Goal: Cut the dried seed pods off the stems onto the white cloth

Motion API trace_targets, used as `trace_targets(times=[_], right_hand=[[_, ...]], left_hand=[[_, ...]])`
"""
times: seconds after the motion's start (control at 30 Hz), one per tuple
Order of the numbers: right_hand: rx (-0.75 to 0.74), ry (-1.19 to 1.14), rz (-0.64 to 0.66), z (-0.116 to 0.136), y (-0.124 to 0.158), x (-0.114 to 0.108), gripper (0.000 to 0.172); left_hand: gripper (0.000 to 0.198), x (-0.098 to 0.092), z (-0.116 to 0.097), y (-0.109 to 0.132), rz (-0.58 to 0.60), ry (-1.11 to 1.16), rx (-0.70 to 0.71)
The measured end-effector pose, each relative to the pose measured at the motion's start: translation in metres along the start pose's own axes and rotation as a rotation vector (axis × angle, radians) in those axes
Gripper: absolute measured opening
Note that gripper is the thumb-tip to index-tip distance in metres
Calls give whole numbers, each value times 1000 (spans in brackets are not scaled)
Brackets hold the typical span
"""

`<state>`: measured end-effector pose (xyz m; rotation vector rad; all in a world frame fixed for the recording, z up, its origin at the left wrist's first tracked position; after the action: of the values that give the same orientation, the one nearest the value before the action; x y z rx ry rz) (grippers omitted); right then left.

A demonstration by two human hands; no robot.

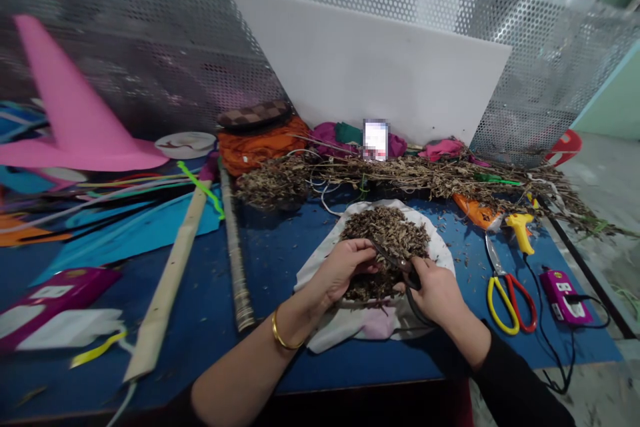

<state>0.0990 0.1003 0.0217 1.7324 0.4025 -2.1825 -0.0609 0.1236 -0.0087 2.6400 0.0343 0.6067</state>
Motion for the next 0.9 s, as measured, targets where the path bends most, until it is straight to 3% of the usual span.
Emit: trace_targets(times=[0.27, 0.47, 0.6, 0.7, 0.9], right_hand=[[9, 80, -9, 7, -6, -5, 42], [3, 3, -9, 6, -8, -4, 38], [12, -83, -61, 6, -10, -13, 49], [29, -130, -78, 2, -10, -21, 52], [63, -270, 74, -8, -5, -26, 42]], left_hand=[[9, 2, 0, 0, 10, -25, 5], [10, 3, -6, 3, 24, -45, 24], [16, -5, -20, 1, -29, -107, 143], [19, -8, -32, -2, -24, -279, 275], [26, -10, -50, -8, -47, -620, 540]])
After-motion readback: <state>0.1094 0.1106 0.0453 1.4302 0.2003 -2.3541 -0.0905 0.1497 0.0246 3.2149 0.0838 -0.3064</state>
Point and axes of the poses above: each hand's wrist, its own y-axis away from the middle knuckle, its own x-axis out of the palm, z = x × y, the point moved 9 cm from there along -y, towards the middle knuckle, and after that the axes turned 7 degrees about y, right-handed, at the moved point
